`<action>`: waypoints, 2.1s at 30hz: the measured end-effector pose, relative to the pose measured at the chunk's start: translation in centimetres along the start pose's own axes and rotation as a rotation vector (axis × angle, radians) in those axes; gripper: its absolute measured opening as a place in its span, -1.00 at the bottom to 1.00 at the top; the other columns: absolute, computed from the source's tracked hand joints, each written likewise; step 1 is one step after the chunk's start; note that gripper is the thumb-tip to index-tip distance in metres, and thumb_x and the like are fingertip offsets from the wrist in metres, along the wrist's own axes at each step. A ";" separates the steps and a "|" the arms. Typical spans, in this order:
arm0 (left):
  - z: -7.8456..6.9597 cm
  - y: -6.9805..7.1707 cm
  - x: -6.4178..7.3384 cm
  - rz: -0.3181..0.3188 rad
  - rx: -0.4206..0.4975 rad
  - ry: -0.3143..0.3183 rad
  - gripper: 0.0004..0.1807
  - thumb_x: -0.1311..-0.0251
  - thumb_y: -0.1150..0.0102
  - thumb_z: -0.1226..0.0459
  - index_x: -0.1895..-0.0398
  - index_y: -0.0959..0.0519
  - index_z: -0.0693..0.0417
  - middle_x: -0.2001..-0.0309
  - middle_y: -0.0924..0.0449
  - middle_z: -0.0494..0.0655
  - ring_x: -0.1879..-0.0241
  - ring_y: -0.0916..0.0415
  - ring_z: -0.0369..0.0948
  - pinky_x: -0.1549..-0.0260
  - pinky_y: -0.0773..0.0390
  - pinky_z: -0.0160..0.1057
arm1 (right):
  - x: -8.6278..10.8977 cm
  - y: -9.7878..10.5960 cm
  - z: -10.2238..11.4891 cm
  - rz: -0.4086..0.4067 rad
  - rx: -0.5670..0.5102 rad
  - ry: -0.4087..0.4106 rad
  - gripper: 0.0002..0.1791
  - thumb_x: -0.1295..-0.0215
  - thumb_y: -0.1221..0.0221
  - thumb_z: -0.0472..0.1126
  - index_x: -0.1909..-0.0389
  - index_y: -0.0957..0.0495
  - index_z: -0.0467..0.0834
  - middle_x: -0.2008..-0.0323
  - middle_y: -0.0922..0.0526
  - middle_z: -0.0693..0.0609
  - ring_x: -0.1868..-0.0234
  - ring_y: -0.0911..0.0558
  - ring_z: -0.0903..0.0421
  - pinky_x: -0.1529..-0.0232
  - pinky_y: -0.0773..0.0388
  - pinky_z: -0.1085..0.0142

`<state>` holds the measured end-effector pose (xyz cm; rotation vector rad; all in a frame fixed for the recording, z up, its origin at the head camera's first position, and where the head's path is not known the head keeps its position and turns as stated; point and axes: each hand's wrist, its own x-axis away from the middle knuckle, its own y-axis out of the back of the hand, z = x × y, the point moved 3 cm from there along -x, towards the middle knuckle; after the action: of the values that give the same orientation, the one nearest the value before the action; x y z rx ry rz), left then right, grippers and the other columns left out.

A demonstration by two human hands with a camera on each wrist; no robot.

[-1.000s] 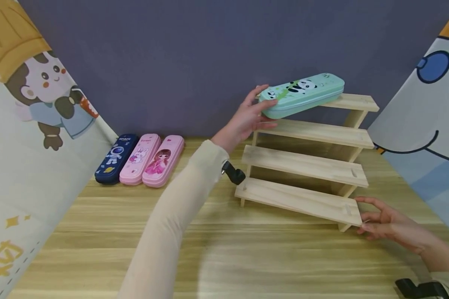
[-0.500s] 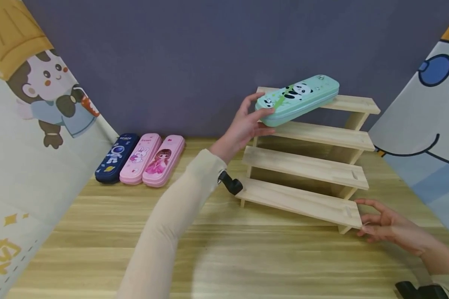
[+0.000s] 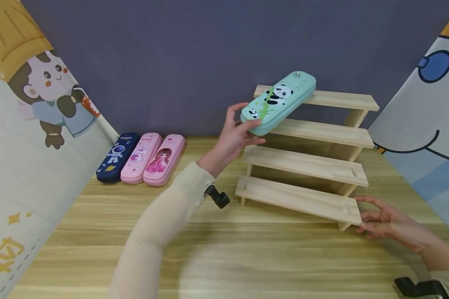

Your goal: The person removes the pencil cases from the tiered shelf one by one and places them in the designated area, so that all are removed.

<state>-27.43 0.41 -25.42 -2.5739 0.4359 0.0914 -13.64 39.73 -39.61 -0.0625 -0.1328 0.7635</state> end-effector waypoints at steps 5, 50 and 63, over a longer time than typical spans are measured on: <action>-0.1 0.9 0.9 -0.031 0.000 -0.052 -0.37 -0.27 -0.17 0.54 -0.26 -0.19 -0.15 -0.03 -0.23 0.25 0.47 -0.60 -0.03 0.41 -0.77 -0.17 | -0.2 0.1 0.1 0.019 -0.015 0.011 -0.21 -0.50 0.25 -0.57 -0.41 -0.15 0.37 -0.10 -0.62 0.04 -0.01 -0.65 0.03 0.08 -0.71 0.14; 0.4 13.0 9.8 -0.448 -0.038 -0.206 -0.33 -0.20 -0.11 0.66 -0.24 -0.11 -0.01 -0.07 -0.24 0.09 0.35 -0.58 -0.19 0.37 -0.78 -0.12 | -0.2 0.1 0.2 0.020 -0.008 0.024 -0.20 -0.49 0.27 -0.59 -0.43 -0.13 0.35 -0.10 -0.63 0.03 -0.01 -0.66 0.02 0.08 -0.71 0.15; 2.4 15.7 10.4 -0.542 -0.075 -0.129 -0.33 -0.21 -0.09 0.66 -0.24 -0.05 0.06 -0.10 -0.29 0.05 0.44 -0.62 -0.19 0.31 -0.77 -0.10 | -0.2 0.4 0.1 0.021 0.006 -0.009 -0.21 -0.49 0.26 -0.58 -0.43 -0.11 0.35 -0.10 -0.62 0.03 -0.02 -0.65 0.01 0.09 -0.70 0.12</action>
<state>-22.64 -14.14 -36.63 -2.6458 -0.3228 0.0794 -14.06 39.90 -39.53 -0.0550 -0.1390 0.7854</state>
